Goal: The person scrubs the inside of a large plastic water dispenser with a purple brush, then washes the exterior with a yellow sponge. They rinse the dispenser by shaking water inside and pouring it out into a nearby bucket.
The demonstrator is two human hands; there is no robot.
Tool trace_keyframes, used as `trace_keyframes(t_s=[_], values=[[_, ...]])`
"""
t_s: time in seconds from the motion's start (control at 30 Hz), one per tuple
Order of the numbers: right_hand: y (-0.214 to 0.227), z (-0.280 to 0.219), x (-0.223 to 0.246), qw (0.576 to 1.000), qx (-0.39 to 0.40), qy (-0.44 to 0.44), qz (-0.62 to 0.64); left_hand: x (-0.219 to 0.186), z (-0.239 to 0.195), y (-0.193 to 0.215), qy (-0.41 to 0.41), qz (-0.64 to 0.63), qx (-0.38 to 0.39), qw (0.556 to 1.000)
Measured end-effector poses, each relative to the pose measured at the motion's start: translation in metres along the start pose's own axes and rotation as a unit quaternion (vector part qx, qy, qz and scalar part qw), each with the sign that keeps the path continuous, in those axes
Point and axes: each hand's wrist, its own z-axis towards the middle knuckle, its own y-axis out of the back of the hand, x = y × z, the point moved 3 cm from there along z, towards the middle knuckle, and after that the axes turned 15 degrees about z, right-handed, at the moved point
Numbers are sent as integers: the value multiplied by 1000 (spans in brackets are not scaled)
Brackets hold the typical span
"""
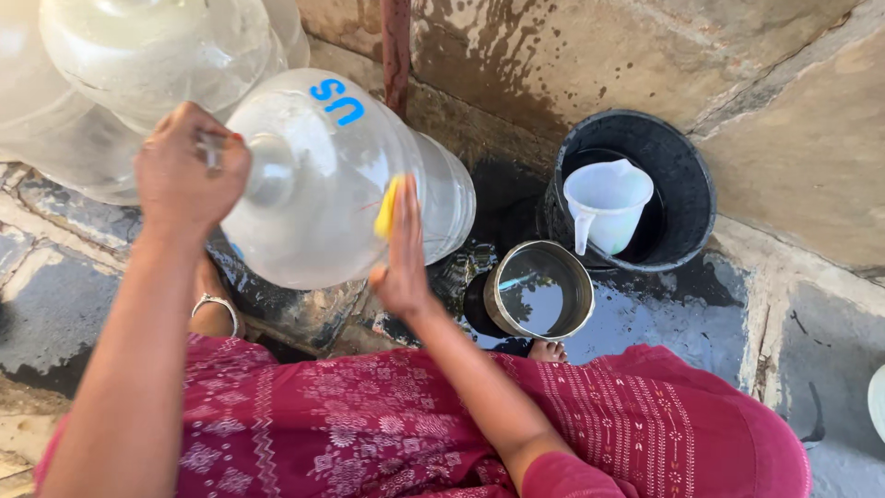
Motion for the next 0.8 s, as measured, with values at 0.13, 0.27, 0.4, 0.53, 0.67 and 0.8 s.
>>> trace_keyframes(t_s=[0.13, 0.27, 0.4, 0.53, 0.67, 0.8], values=[[36, 10, -91, 983, 37, -146, -102, 19, -6, 9, 10, -25, 45, 999], [74, -11, -145, 960, 3, -219, -177, 47, -9, 14, 91, 11, 101, 991], [44, -11, -114, 977, -7, -193, -91, 64, -14, 6, 90, 50, 75, 992], [-12, -4, -35, 991, 63, -20, 119, 66, -9, -4, 57, 25, 45, 997], [-13, -22, -41, 999, 37, -34, 1, 76, -12, -7, 113, -83, 77, 987], [45, -46, -137, 972, -49, -161, -161, 92, -17, -12, 97, -77, 99, 987]])
